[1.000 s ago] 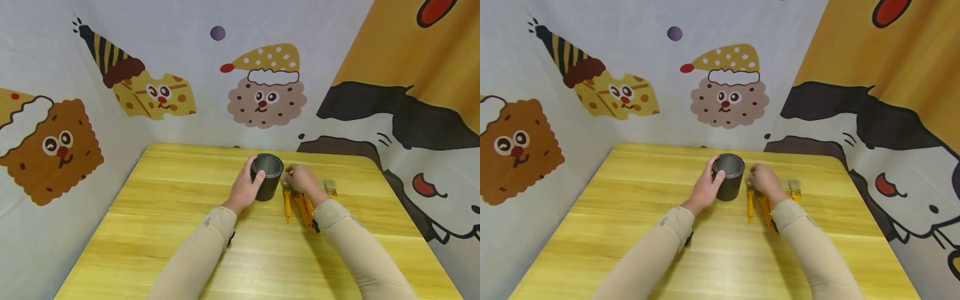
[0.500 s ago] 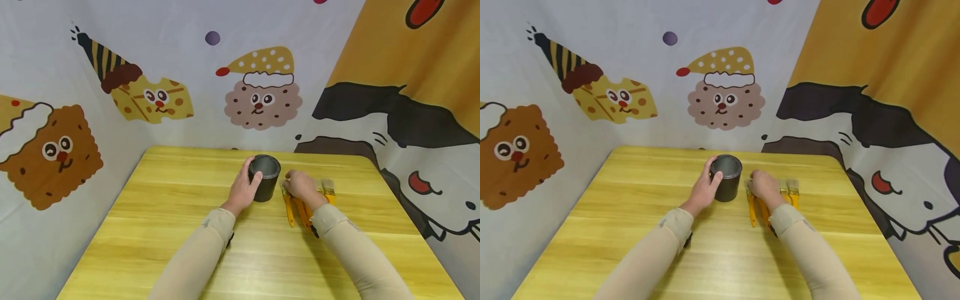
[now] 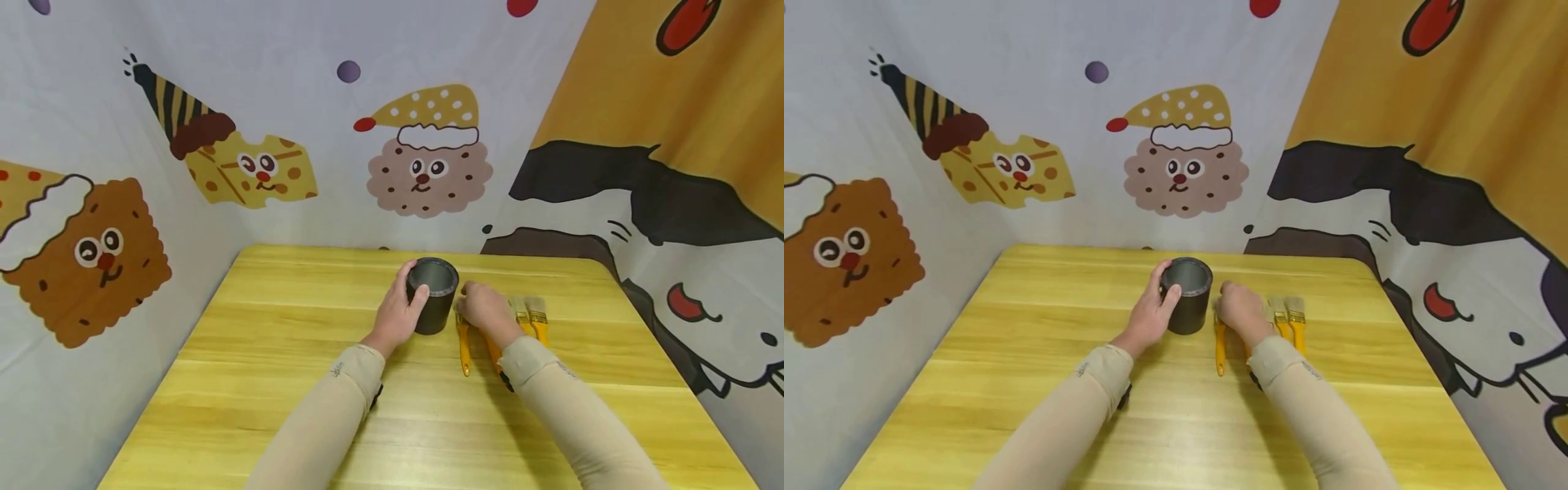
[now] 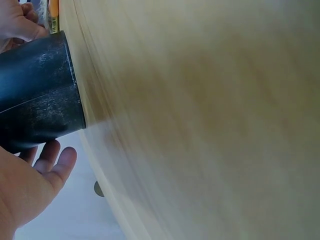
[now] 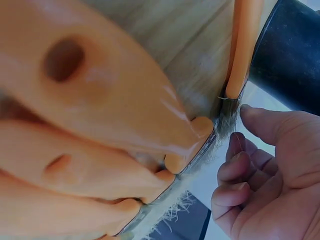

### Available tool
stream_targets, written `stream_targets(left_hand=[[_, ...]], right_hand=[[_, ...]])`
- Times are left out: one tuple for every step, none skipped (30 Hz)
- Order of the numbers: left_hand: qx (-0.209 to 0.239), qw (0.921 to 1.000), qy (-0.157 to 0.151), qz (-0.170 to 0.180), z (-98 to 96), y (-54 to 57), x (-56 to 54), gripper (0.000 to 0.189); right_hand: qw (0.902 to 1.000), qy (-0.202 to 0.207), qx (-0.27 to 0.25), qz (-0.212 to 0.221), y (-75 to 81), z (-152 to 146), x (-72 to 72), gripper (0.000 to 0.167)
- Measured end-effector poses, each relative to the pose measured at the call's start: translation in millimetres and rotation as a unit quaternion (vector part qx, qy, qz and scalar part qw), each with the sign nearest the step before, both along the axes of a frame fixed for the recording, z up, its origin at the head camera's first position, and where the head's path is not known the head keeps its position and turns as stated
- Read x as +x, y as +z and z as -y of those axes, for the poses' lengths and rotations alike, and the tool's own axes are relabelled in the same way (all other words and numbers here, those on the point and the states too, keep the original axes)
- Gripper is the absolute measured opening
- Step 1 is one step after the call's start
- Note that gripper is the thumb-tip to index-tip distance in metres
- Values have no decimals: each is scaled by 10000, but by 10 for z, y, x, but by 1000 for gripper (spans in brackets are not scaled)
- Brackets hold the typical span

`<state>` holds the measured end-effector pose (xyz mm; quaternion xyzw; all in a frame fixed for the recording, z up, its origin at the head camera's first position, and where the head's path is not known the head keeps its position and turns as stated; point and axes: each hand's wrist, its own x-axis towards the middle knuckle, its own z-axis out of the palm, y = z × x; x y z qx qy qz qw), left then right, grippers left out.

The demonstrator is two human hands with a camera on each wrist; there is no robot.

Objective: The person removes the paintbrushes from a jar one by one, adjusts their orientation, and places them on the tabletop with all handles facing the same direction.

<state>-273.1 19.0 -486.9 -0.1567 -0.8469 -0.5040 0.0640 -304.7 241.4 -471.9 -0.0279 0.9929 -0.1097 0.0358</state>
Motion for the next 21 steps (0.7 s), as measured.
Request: stream_targets(left_hand=[[-15,10000,-17,2,-1,-4,-9,62],[-43,10000,-37,26,1,-7,-18,62],[-68,10000,-56,45,5,-9,-30,62],[-78,9999,-80,76,14,-6,-39,63],[-89,9998,-114,102,25,-5,-51,63],[-133,9997,-146,128,39,-3,-64,64],[-175,9996,-179,153,59,3,-74,64],[-232,9994,-208,178,82,8,-83,65],[-275,9992,-236,183,107,14,-94,66],[-302,9990,-271,194,132,19,-103,67],[-361,9987,-293,186,157,21,-115,68],[-408,9985,-319,189,181,27,-129,68],[-388,9984,-359,190,202,37,-142,68],[-369,9984,-387,191,221,50,-154,69],[-330,9983,-426,199,236,65,-165,69],[-294,9983,-459,214,247,81,-176,69],[-274,9982,-492,227,254,98,-185,68],[-208,9980,-548,253,258,116,-192,68],[-152,9977,-593,280,258,132,-196,67],[-123,9975,-621,311,257,146,-199,67],[-108,9972,-657,340,254,157,-205,66]], right_hand=[[10000,-36,-49,10,12,-14,5,44],[9999,-53,-125,25,25,-33,10,44],[9998,-62,-212,13,36,-60,16,45],[9995,-38,-317,6,48,-92,22,45],[9990,8,-444,7,59,-132,30,46],[9985,62,-552,25,65,-180,41,46],[9979,117,-632,58,68,-232,50,46],[9967,186,-782,122,71,-289,61,47],[9953,240,-918,182,73,-349,74,48],[9942,290,-1006,257,75,-413,87,49],[9933,290,-1074,309,80,-477,99,50],[9930,276,-1102,337,87,-539,110,50],[9927,250,-1130,340,94,-599,118,51],[9923,230,-1171,334,107,-652,126,51],[9926,210,-1160,288,119,-698,132,52],[9930,195,-1136,241,134,-741,139,52],[9931,162,-1145,195,151,-773,145,52],[9930,141,-1163,175,170,-801,154,53],[9927,130,-1188,175,192,-823,163,54],[9922,118,-1229,196,219,-842,174,55],[9920,115,-1239,207,246,-863,185,55]])
